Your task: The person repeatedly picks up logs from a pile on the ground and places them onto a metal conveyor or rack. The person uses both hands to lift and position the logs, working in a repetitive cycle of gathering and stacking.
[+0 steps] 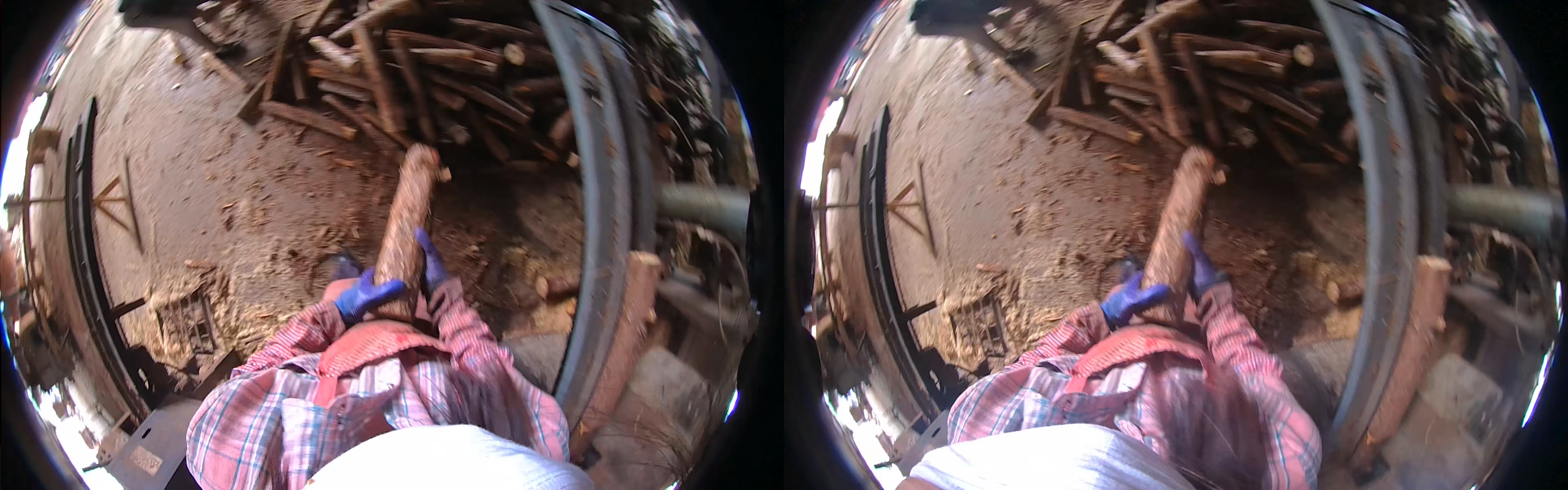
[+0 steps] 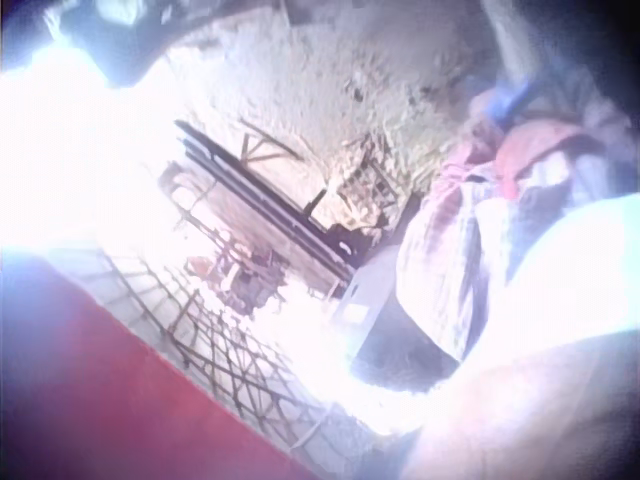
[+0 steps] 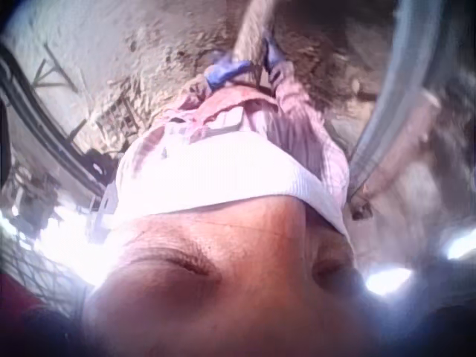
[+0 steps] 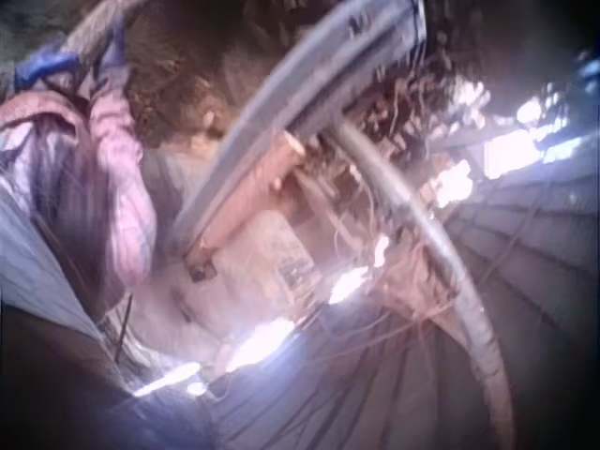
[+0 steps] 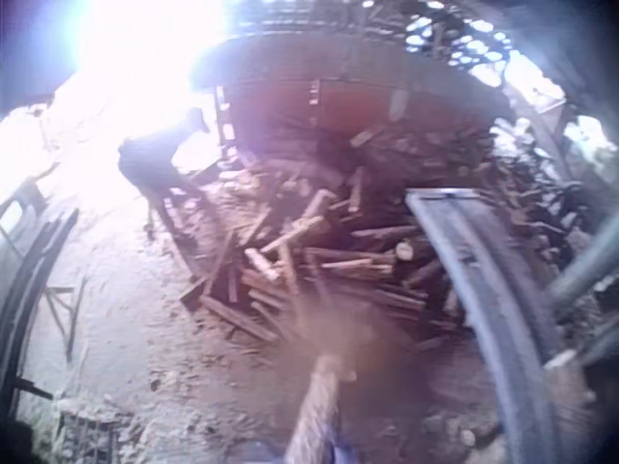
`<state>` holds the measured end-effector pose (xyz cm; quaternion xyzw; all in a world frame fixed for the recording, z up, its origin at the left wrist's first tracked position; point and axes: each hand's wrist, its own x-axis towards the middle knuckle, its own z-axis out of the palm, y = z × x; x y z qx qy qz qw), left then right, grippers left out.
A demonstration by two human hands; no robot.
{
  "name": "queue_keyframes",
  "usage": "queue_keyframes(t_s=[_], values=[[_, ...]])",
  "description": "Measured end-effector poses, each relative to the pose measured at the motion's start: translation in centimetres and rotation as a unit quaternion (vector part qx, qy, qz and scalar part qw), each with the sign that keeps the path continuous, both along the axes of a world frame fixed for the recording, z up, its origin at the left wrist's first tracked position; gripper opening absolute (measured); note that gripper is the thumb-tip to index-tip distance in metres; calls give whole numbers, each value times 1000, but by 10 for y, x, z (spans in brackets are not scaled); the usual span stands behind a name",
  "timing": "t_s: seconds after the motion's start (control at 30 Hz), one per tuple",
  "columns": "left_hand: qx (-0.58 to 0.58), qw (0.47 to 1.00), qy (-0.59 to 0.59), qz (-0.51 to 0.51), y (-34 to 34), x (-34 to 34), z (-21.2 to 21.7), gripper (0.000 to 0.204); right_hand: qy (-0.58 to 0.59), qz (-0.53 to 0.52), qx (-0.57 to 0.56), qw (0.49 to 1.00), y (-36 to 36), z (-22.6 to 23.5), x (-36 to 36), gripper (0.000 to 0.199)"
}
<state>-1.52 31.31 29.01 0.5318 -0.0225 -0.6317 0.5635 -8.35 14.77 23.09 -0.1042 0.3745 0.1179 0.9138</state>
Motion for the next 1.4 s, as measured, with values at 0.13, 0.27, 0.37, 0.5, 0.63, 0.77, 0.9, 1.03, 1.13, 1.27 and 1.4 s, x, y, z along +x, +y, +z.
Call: queue_keyframes(t_s=[0.13,0.27,0.37,0.5,0.63,0.77,0.9,1.03,1.13,1.27,1.4], values=[[-159,971,-160,84,-94,-59,15,68,-87,-91,-252,960,-114,49,-28,43],[-186,954,-230,50,-163,-105,43,63,-199,-72,-497,841,-284,132,-88,45],[-155,968,-179,83,-167,-124,40,59,-224,74,-728,643,-413,195,-129,63],[-38,964,-249,81,-155,-132,18,65,-100,222,-857,455,-557,201,-166,91],[37,962,-249,105,-132,-137,-11,70,198,219,-862,413,-551,126,-203,116],[91,946,-261,170,-85,-136,-52,73,138,160,-860,464,-505,113,-200,110],[134,941,-283,127,-82,-118,-48,77,78,79,-864,492,-537,89,-251,96],[133,942,-270,151,-47,-97,-65,74,190,175,-845,469,-510,120,-259,102],[103,955,-213,180,-27,-80,-103,72,243,203,-837,447,-504,124,-270,107],[121,962,-189,153,2,-44,-120,67,416,285,-809,303,-503,138,-297,100],[127,967,-132,179,62,-26,-179,51,347,170,-922,6,-366,162,-161,76]])
